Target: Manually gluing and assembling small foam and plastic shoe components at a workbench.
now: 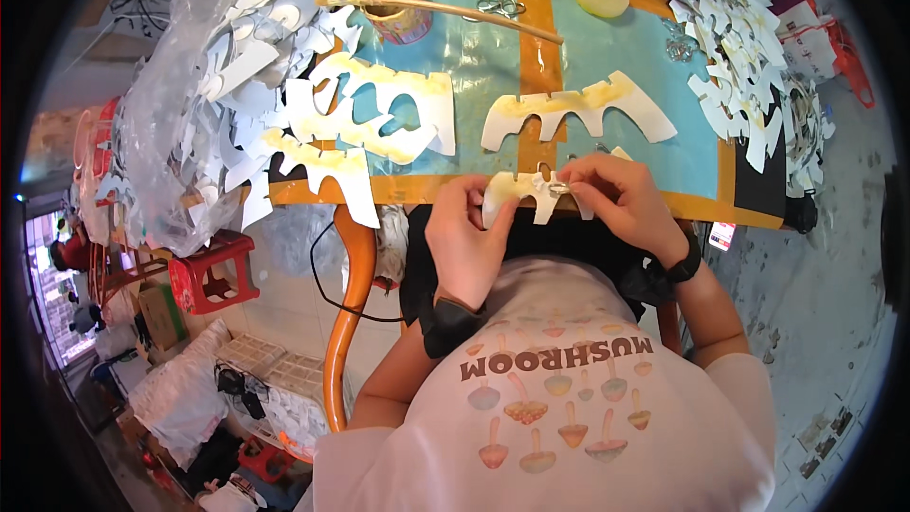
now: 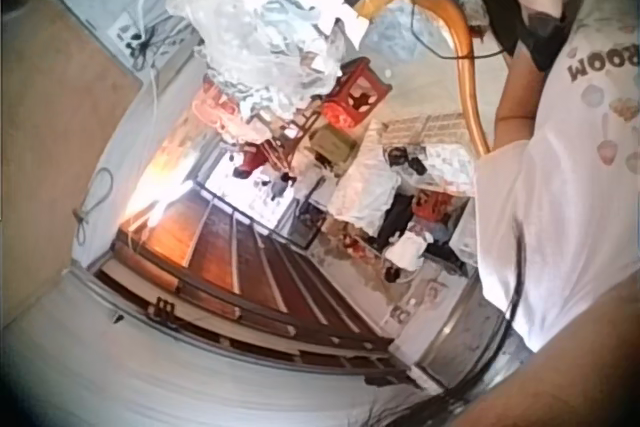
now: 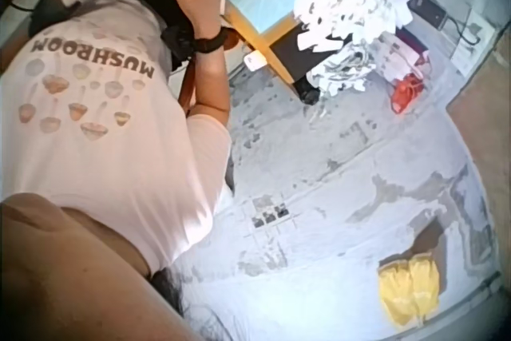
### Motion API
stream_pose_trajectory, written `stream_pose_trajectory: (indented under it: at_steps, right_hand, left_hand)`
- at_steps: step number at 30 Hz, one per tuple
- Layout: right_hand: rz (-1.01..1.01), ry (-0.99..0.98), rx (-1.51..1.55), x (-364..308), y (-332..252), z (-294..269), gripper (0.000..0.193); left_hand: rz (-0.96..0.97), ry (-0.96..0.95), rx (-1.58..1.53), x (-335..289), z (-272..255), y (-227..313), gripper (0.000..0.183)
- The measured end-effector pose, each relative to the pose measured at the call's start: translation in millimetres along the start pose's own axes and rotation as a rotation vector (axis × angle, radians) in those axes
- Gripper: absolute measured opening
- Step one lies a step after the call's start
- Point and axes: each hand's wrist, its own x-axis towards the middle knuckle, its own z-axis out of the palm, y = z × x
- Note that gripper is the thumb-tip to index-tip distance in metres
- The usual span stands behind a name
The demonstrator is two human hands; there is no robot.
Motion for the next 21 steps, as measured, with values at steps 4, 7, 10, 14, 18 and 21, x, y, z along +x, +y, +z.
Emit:
stream_pose_trajectory:
  at_steps: [4, 7, 10, 14, 18, 21]
  right_hand:
    - [0.078, 0.058, 0.319, 1.4, -2.9, -6.3, 0.006]
    - [0.156, 0.092, 0.371, 3.7, -0.8, -5.4, 0.008]
    - [0.141, 0.086, 0.229, 0.1, 3.5, -0.6, 0.01]
    - [0.053, 0.05, 0.158, -1.0, 5.5, -1.7, 0.01]
    - [-0.022, 0.024, 0.113, -0.9, 8.3, -1.7, 0.012]
    - [0.15, 0.188, 0.481, 1.2, 8.5, -4.7, 0.011]
  left_hand:
    - [-0.031, -0.124, -0.046, 3.1, -0.7, -5.8, 0.033]
    - [0.084, 0.029, 0.005, 6.2, 0.8, 7.5, 0.039]
    - [0.201, 0.105, 0.218, 14.0, 3.6, 17.4, 0.046]
    - [0.305, 0.223, 0.285, 26.7, 8.5, 9.7, 0.041]
    - [0.16, -0.066, 0.164, 28.7, 2.1, 1.6, 0.025]
    - [-0.007, -0.156, -0.154, 26.2, 3.3, -12.0, 0.015]
